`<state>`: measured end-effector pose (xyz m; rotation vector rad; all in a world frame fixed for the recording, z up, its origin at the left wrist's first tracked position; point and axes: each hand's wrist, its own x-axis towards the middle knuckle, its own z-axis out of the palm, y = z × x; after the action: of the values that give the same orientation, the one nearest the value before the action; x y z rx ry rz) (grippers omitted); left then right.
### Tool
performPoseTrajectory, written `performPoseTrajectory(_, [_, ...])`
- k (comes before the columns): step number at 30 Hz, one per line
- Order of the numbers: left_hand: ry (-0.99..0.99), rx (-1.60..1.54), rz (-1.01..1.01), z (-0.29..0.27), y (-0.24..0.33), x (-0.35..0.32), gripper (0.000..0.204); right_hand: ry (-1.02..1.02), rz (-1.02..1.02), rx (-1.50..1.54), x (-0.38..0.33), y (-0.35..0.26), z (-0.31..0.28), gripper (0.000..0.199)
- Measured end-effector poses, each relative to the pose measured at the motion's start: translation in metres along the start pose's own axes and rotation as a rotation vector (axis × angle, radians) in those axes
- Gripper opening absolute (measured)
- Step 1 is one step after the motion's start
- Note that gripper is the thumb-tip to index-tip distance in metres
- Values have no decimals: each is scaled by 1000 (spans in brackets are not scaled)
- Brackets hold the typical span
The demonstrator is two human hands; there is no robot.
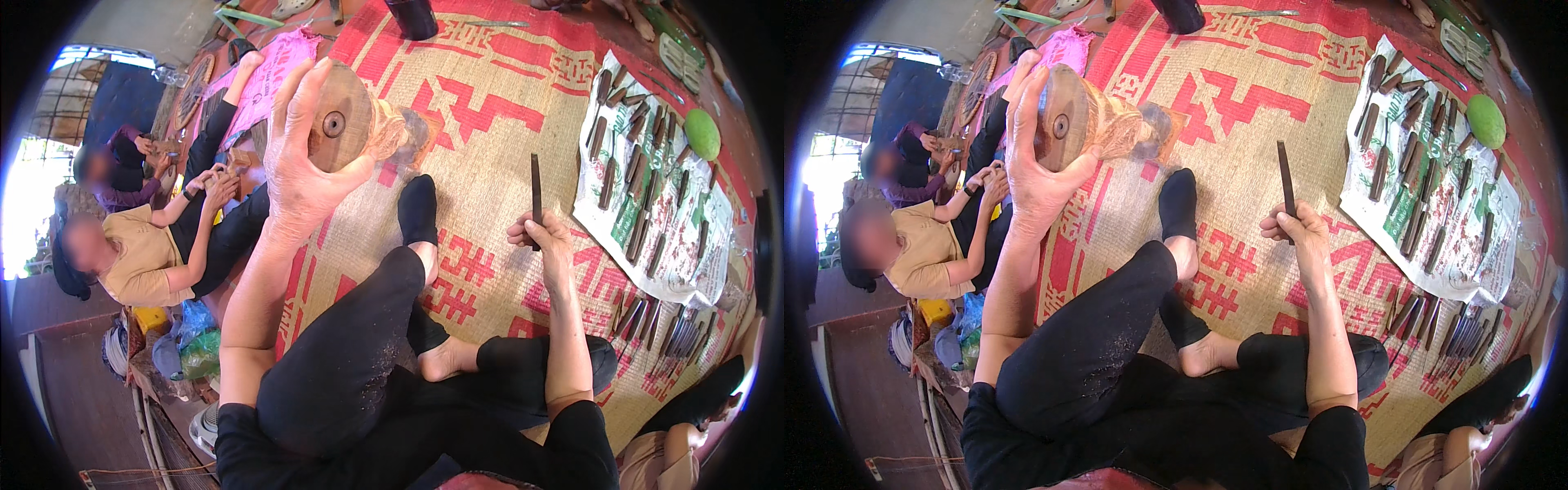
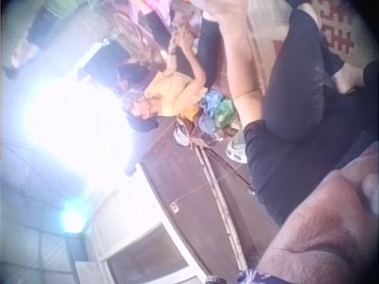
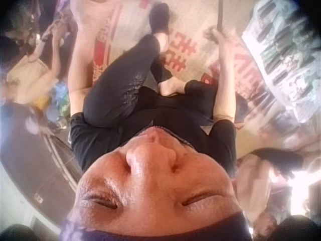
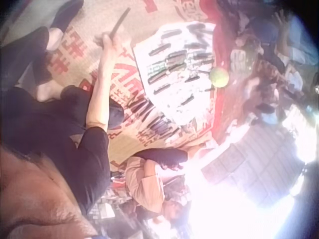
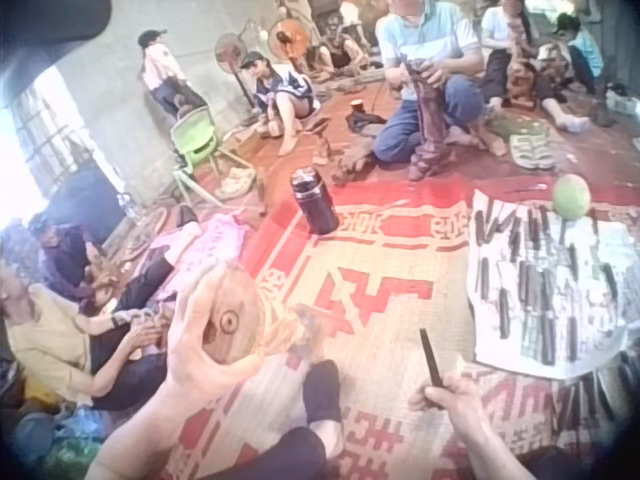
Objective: The person sits on a mat and carves a small wooden block using a knife. They hold the wood in their left hand and use the knife in their right hand to shape the object, occasionally rotating it to work on different sides.
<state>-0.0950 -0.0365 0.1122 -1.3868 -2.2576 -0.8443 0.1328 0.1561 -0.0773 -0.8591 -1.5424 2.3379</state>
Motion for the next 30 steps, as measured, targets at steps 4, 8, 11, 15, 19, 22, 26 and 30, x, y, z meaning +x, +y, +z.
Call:
performPoseTrajectory(4, [-7,57,17,-4,5,1,86,-13,0,-12,1,0,0,14])
performPoseTrajectory(8, [-3,54,31,-5,3,0,86,-14,3,-14,1,0,1,15])
performPoseTrajectory(11, [-10,-27,-23,-3,-1,2,82,-15,19,25,1,1,1,15])
performPoseTrajectory(15, [-91,-939,-646,9,-15,-6,64,0,58,148,6,3,-5,14])
performPoseTrajectory(19, [-154,-1604,-1209,44,-37,-40,53,-4,52,272,8,4,-5,12])
performPoseTrajectory(22, [-359,-2129,-1349,78,-28,-61,48,-63,-14,396,7,0,-6,10])
performPoseTrajectory(26, [-373,-2298,-1630,118,-14,-84,49,-209,-121,618,2,3,-8,26])
performPoseTrajectory(30, [-556,-2260,-1750,146,-15,-105,51,-272,-95,615,-11,-7,-6,55])
